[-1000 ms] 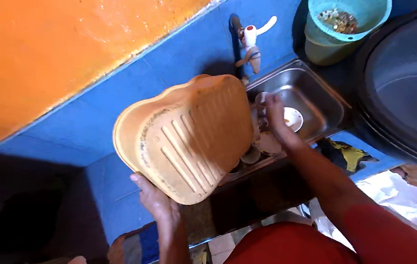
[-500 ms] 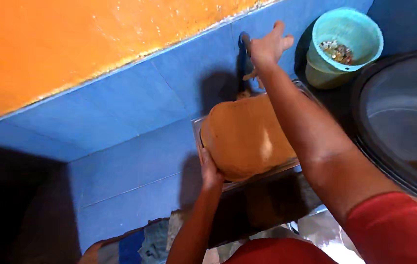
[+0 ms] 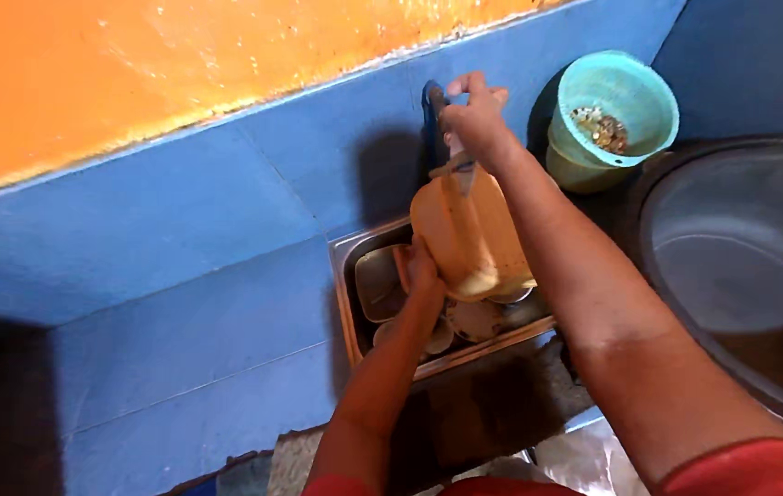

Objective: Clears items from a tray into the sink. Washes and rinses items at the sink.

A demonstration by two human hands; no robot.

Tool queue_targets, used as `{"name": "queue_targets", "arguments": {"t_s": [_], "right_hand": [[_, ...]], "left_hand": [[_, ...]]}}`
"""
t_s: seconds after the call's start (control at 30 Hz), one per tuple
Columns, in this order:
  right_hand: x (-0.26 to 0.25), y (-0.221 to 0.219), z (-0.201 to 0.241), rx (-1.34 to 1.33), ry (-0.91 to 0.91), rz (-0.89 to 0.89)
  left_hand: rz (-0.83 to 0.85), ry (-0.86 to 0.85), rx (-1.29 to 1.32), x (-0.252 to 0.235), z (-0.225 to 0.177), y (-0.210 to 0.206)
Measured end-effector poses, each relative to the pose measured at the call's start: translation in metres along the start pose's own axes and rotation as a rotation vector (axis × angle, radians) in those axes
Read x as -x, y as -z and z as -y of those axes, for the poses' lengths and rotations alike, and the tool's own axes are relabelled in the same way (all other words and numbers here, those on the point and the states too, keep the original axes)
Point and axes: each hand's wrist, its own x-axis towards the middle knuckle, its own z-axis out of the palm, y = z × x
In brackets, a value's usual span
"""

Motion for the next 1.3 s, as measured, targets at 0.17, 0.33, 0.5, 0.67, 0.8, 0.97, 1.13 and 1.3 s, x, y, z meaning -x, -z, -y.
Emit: {"name": "queue_targets", "arguments": {"t_s": [0.17,0.33,0.5,0.67,0.8,0.97,1.13,1.3], "right_hand": [[0.001,0.006,0.003,-0.02,0.039,0.114],[0.003,0.006,-0.027,-0.388,0.162,0.097],[0.045,-0.027,-0.104,0.115,0.007,-0.052],[0.079,-0.053,-0.11,0.437,0.118,0.242],[0.063,-0.036,-0.119,0.432,0.006,0.154],[0.057,-0.014,-0.142,0.479,-0.125,-0.006],[0.073,0.0,-0.134,0.406,-0.325,-0.117],[0.094,0.01,-0.134,0.151,-0.518,-0.014]], "left_hand": [[-0.036,0.092,-0.081,-0.003,0.002,-0.014],[-0.044,0.115,-0.101,-0.006,0.01,-0.012],[-0.073,0.099,-0.155,0.0,0.009,0.0],[-0.048,0.084,-0.113,-0.001,0.018,0.025],[-0.1,0.106,-0.076,0.009,0.017,0.05],[-0.071,0.06,0.051,0.03,0.007,0.08],[-0.003,-0.109,-0.002,0.05,-0.011,0.104],[-0.011,-0.282,0.054,0.054,-0.032,0.132]]}}
